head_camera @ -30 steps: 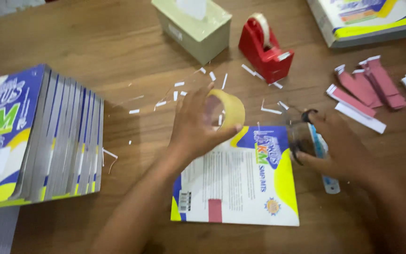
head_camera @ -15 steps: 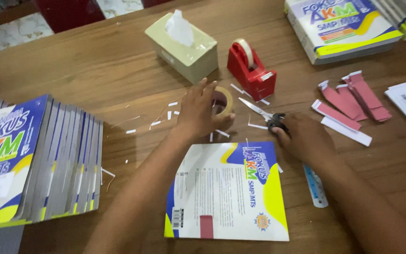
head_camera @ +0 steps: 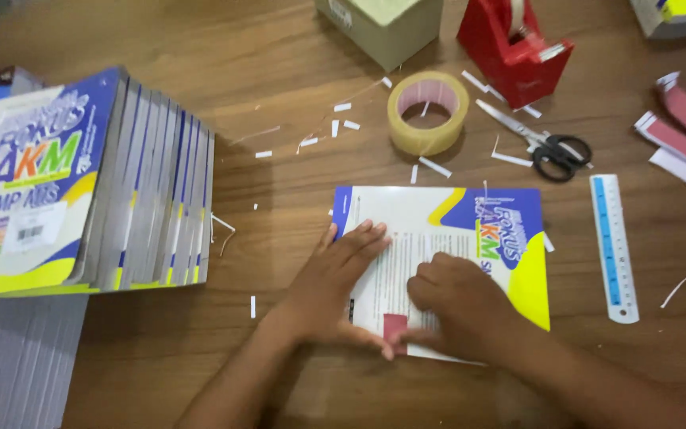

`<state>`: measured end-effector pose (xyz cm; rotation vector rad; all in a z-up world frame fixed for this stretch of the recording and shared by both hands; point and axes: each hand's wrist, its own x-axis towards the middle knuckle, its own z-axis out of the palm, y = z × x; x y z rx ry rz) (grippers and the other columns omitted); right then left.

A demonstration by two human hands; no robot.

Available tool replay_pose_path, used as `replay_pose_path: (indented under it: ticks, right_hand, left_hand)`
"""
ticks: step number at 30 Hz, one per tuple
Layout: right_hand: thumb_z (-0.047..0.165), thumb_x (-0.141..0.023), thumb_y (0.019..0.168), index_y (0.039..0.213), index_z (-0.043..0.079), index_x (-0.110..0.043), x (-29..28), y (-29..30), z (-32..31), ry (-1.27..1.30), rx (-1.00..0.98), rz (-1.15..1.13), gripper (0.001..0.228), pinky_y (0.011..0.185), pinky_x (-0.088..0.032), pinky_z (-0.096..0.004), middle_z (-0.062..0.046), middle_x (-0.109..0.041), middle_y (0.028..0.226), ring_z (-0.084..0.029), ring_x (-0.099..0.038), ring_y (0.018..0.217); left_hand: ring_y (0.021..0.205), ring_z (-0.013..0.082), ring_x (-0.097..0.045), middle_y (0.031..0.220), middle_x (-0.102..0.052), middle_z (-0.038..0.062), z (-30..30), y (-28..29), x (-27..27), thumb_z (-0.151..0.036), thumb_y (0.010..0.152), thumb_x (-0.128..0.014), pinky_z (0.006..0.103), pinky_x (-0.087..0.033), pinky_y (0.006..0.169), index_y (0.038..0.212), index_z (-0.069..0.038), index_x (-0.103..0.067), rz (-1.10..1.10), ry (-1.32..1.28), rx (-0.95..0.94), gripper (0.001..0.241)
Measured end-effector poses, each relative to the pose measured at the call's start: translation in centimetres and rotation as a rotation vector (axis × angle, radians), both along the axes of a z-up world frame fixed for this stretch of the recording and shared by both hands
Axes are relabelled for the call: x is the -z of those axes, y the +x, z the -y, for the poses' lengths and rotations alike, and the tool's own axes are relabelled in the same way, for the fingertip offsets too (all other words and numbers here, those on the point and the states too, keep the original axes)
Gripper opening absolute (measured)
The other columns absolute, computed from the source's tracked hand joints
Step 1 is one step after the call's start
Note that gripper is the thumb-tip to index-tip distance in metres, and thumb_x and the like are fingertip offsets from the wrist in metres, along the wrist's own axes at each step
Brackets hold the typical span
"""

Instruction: The recorder is cutting paper strips, measuring them with a ruler, and applying tape and labels to textbook covers.

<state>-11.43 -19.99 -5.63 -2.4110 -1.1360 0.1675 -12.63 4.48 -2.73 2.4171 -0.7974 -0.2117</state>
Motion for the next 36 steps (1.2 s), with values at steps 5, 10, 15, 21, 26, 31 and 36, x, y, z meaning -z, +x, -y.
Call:
replay_pose_path:
  ticks: [5,10,15,21,26,31,36]
  right_hand:
    - [0.034,-0.065,0.096,0.080,0.017,-0.061,1.0,0.2,0.2,-0.010,0.191,-0.102,0.024,0.069,-0.055,-0.040,-0.002,-0.059,0.072,-0.027,-0.069,0.077]
    - [0.053,-0.086,0.074,0.082,0.018,-0.064,-1.3,0.4,-0.2,0.022,0.244,-0.190,0.042,0.065,-0.057,-0.038,-0.006,-0.063,0.072,-0.023,-0.070,0.069]
    - [0.058,-0.085,0.079,0.078,0.014,-0.065,-1.7,0.2,-1.4,-0.082,0.166,-0.118,0.048,0.064,-0.056,-0.040,-0.009,-0.063,0.070,-0.026,-0.068,0.069]
    - [0.031,-0.072,0.091,0.071,0.012,-0.064,-1.8,1.0,-1.3,-0.065,0.270,-0.205,0.029,0.062,-0.053,-0.037,-0.006,-0.062,0.063,-0.025,-0.067,0.063]
    - [0.014,-0.070,0.098,0.082,0.006,-0.062,3.2,2.3,3.7,0.734,0.384,-0.499,0.019,0.071,-0.052,-0.035,-0.009,-0.062,0.073,-0.019,-0.062,0.071]
    - [0.016,-0.056,0.106,0.094,0.011,-0.056,2.3,4.5,10.0,1.191,0.372,-0.614,0.013,0.080,-0.051,-0.032,-0.007,-0.062,0.091,-0.016,-0.058,0.083]
    - [0.028,-0.058,0.112,0.101,0.013,-0.055,0.9,6.0,12.5,1.337,0.584,-0.360,0.020,0.079,-0.050,-0.022,-0.002,-0.061,0.093,-0.009,-0.057,0.081]
  left_hand:
    - [0.146,0.0366,-0.043,0.148,-0.054,0.015,0.2,0.4,1.2,-0.067,0.053,-0.092,0.0633,-0.015,0.123,0.149,-0.012,-0.050,-0.011,0.057,-0.084,0.118]
    - [0.116,0.0198,-0.068,0.112,-0.073,-0.004,0.6,1.2,5.3,-0.019,0.095,-0.064,0.0398,-0.043,0.106,0.118,-0.024,-0.073,0.333,-0.177,-0.310,0.025]
    - [0.124,0.0217,-0.067,0.119,-0.074,0.000,0.4,0.8,5.3,-0.006,0.095,-0.060,0.0439,-0.039,0.113,0.121,-0.022,-0.072,0.249,-0.258,-0.318,0.033]
    - [0.126,0.0233,-0.066,0.121,-0.073,0.002,0.5,0.6,4.5,-0.018,0.097,-0.063,0.0467,-0.038,0.115,0.122,-0.019,-0.071,0.308,-0.146,-0.288,0.026]
    - [0.131,0.0432,-0.056,0.131,-0.065,0.022,3.6,-2.4,1.8,-0.055,0.064,-0.088,0.0724,-0.028,0.114,0.135,-0.008,-0.061,0.344,0.067,-0.118,0.089]
    - [0.142,0.0365,-0.046,0.146,-0.056,0.019,8.6,-5.6,1.0,-0.042,0.081,-0.077,0.0610,-0.025,0.121,0.130,-0.006,-0.065,0.207,-0.025,0.070,0.063]
    - [0.136,0.0370,-0.053,0.147,-0.057,0.020,7.4,-4.0,2.3,-0.048,0.100,-0.049,0.0473,-0.039,0.115,0.135,0.000,-0.058,0.265,0.157,0.171,0.060]
